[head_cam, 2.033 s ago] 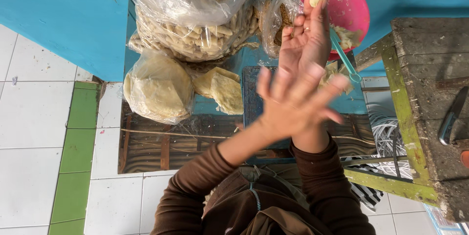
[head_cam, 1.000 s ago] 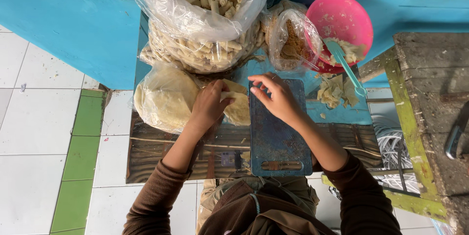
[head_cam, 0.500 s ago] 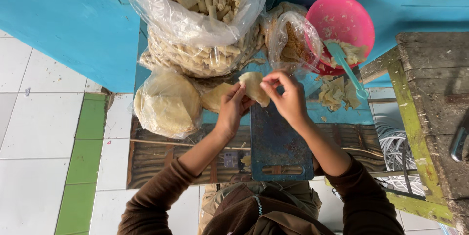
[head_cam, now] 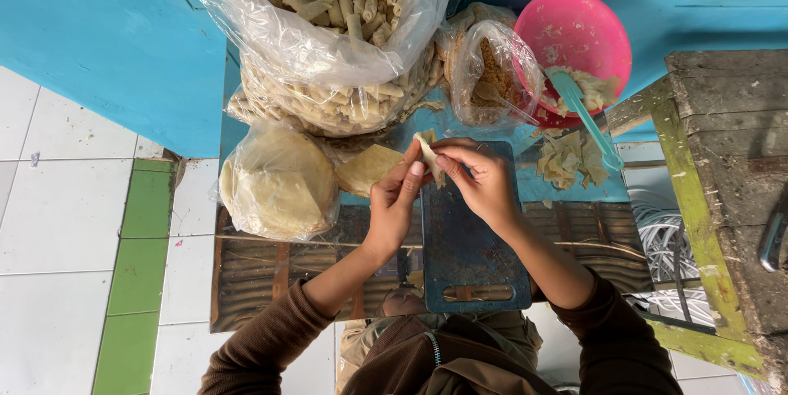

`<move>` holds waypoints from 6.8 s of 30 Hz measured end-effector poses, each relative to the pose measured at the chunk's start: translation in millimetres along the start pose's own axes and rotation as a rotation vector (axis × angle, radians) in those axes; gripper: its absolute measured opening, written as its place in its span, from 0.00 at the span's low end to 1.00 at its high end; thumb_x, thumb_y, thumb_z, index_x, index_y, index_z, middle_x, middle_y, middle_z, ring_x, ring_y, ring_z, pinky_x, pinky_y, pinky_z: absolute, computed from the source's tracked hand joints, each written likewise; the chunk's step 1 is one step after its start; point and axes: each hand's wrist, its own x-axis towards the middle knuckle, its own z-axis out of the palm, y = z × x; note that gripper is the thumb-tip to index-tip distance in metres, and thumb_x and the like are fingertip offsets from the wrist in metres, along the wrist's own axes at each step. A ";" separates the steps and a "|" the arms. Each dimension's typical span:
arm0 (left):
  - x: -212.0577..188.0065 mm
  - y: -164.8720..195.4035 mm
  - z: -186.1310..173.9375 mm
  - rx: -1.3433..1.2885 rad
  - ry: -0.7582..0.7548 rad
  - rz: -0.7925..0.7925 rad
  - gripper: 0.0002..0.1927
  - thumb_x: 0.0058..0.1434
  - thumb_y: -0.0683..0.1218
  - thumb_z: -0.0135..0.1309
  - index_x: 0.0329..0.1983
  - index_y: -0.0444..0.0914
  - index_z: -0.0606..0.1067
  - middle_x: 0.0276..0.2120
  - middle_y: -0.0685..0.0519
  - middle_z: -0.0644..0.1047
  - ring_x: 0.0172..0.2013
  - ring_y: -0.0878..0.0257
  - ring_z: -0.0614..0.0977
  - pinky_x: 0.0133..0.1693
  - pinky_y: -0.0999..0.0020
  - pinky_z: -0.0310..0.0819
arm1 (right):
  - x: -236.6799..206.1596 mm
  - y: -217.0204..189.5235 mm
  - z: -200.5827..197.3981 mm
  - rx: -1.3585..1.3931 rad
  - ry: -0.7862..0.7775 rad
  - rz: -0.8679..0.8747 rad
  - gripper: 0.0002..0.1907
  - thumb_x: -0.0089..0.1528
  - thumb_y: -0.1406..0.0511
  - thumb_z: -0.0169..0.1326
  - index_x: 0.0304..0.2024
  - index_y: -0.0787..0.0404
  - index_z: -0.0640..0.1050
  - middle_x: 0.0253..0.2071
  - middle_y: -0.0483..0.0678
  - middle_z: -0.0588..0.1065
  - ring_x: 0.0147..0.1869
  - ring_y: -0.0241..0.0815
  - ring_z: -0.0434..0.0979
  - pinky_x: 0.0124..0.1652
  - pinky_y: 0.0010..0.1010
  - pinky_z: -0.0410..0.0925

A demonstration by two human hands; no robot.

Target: The person spoons brown filling from a plastic bag onto thin pastry wrappers, folds the wrappers over the filling by hand, and stacks the folded pastries on a cutting board. They repeat the filling and folding cycle for multiple wrappers, occasionally repositioning the stack.

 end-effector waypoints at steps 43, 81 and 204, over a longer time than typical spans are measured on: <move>-0.3 -7.6 -9.0 0.542 0.044 0.057 0.38 0.72 0.40 0.48 0.81 0.40 0.46 0.27 0.51 0.74 0.26 0.67 0.70 0.32 0.73 0.70 | 6.4 4.6 8.6 0.152 -0.070 0.252 0.07 0.73 0.66 0.50 0.43 0.64 0.74 0.37 0.44 0.74 0.40 0.34 0.72 0.40 0.27 0.67; -3.8 -2.2 -3.3 0.423 -0.071 0.302 0.18 0.62 0.41 0.66 0.52 0.36 0.72 0.48 0.51 0.76 0.48 0.64 0.79 0.48 0.68 0.77 | -5.5 3.9 -3.4 -0.015 0.005 -0.014 0.17 0.66 0.68 0.58 0.55 0.71 0.76 0.46 0.51 0.81 0.48 0.37 0.84 0.48 0.25 0.78; -8.2 -24.5 -5.8 -0.409 -0.047 -0.162 0.30 0.77 0.54 0.35 0.77 0.36 0.60 0.63 0.49 0.73 0.57 0.64 0.78 0.59 0.66 0.73 | -31.3 -6.0 -24.0 -0.446 0.059 -0.165 0.13 0.59 0.70 0.65 0.45 0.62 0.78 0.45 0.52 0.76 0.52 0.49 0.78 0.50 0.37 0.72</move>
